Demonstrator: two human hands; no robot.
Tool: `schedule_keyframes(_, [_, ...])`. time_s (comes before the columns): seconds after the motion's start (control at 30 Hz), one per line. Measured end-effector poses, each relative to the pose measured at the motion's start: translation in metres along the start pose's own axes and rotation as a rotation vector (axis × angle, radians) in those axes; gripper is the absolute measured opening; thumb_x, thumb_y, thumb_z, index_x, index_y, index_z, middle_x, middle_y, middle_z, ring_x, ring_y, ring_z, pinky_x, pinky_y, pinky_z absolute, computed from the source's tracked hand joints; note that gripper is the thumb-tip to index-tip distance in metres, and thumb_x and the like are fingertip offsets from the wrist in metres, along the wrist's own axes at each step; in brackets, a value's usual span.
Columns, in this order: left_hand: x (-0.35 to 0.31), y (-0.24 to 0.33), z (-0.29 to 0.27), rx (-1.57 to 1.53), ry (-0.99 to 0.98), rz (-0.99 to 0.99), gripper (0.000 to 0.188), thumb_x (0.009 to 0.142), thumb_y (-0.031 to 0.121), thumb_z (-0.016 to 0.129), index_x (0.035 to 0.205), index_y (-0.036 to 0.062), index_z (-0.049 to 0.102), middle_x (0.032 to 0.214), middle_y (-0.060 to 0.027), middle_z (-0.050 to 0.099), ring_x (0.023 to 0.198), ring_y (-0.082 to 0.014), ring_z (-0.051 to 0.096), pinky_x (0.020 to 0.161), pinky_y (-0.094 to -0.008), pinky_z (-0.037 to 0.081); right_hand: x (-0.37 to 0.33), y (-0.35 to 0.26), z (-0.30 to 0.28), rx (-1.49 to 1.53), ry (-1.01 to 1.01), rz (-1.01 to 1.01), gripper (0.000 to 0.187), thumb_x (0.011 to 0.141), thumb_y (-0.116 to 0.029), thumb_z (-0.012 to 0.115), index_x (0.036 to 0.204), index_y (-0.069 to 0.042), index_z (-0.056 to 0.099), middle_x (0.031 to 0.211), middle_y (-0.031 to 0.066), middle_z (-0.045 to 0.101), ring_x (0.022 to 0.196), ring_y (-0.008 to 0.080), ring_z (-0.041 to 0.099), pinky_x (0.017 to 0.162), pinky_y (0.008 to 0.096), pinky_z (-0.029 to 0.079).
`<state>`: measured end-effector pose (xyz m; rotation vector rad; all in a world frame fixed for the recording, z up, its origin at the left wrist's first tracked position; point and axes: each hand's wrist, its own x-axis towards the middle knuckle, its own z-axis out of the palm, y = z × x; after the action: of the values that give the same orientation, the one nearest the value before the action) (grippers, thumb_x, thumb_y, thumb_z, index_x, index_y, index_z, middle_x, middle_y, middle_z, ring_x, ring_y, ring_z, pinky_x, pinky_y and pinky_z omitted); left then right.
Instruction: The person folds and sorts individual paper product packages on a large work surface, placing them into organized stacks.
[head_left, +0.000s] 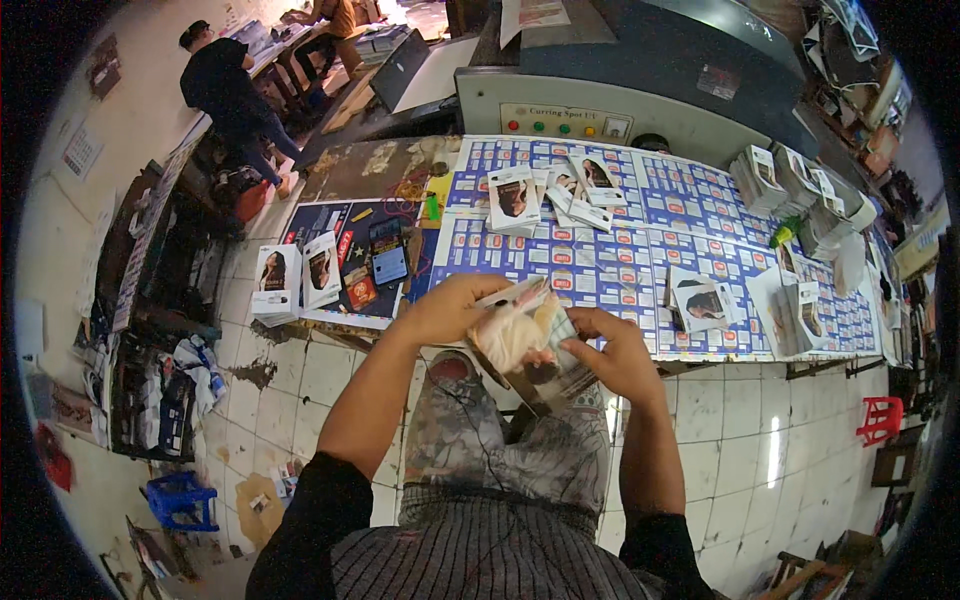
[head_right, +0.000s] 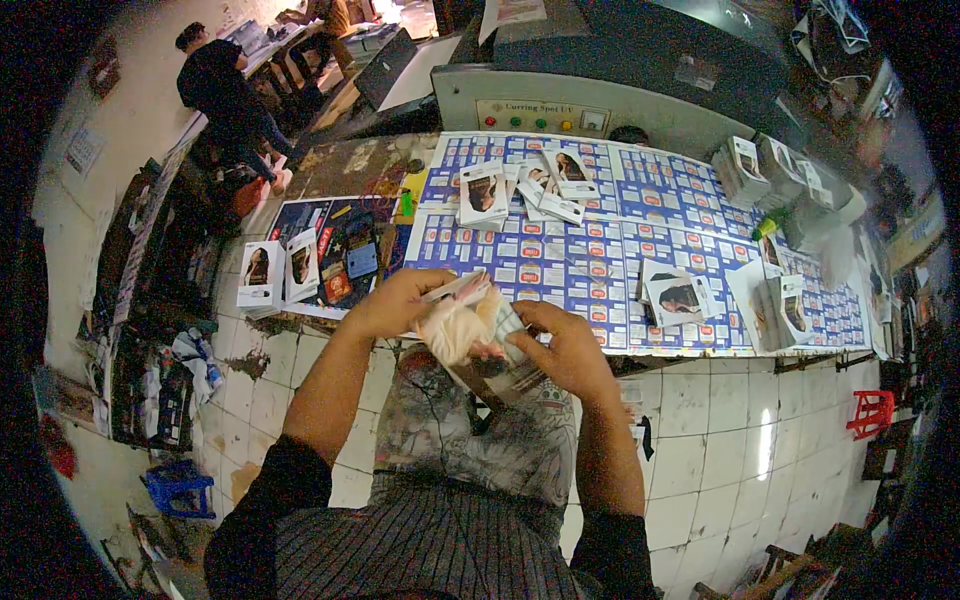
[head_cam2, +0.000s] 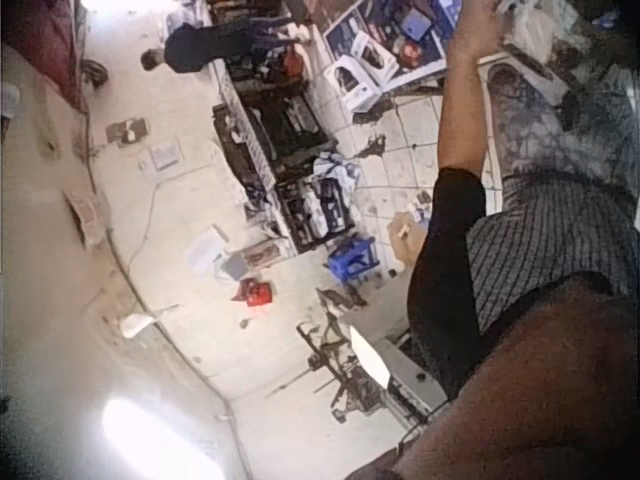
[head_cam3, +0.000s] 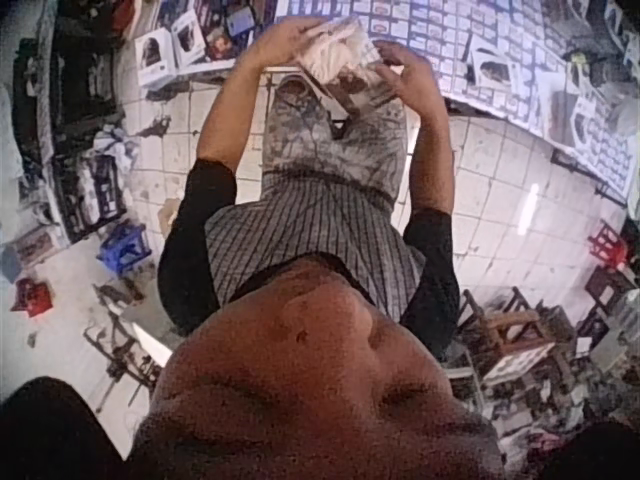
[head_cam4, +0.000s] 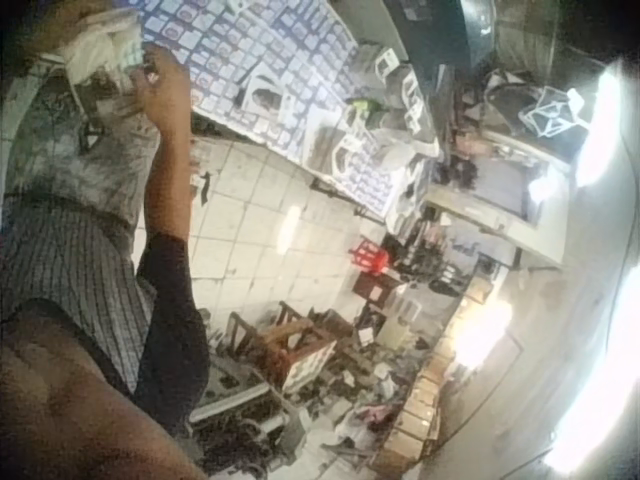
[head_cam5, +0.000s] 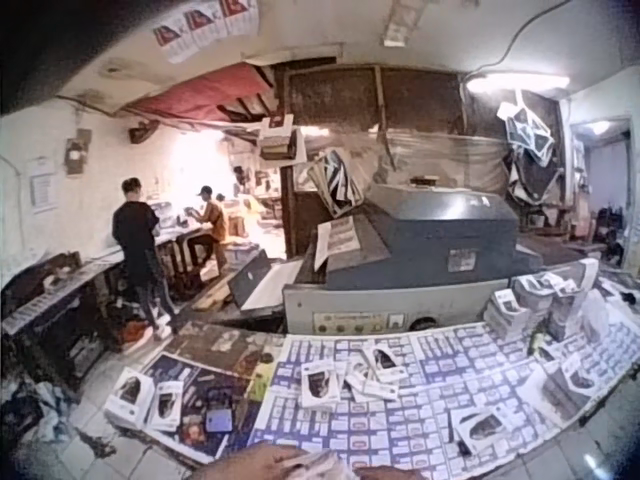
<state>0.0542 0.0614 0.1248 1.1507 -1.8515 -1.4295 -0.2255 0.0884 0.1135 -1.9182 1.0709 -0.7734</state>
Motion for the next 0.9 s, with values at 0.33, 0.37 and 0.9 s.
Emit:
schedule_keyframes(0.33, [0.054, -0.051, 0.018, 0.821, 0.507, 0.097, 0.059, 0.087, 0.027, 0.068, 0.140, 0.0112, 0.051, 0.146, -0.0164, 0.047, 0.137, -0.0343, 0.041, 0.109, -0.0530, 0.034, 0.017, 0.077, 0.055, 0.682, 0.496, 0.343, 0.045, 0.090, -0.007, 0.069, 0.131, 0.004, 0.054, 0.094, 0.0047, 0.065, 0.077, 0.0098, 0.057, 0.065, 0.0254, 0.045])
schedule_keyframes(0.37, [0.054, -0.064, 0.029, 0.993, 0.498, 0.082, 0.061, 0.087, 0.031, 0.066, 0.143, 0.0142, 0.049, 0.151, -0.0133, 0.041, 0.143, -0.0338, 0.032, 0.112, -0.0574, 0.027, 0.021, 0.094, 0.058, 0.683, 0.497, 0.347, 0.045, 0.090, -0.007, 0.069, 0.131, 0.004, 0.054, 0.094, 0.0047, 0.065, 0.077, 0.0098, 0.057, 0.065, 0.0254, 0.045])
schedule_keyframes(0.9, [0.018, -0.171, 0.071, 0.994, 0.166, 0.005, 0.038, 0.098, 0.023, 0.053, 0.137, 0.0249, 0.057, 0.157, -0.0076, 0.034, 0.147, -0.0328, 0.025, 0.114, -0.0669, 0.019, 0.018, 0.150, 0.088, -0.703, -0.120, -0.109, 0.068, 0.084, -0.053, 0.071, 0.142, -0.021, 0.053, 0.157, 0.0094, 0.035, 0.145, 0.0344, 0.031, 0.113, 0.0614, 0.027])
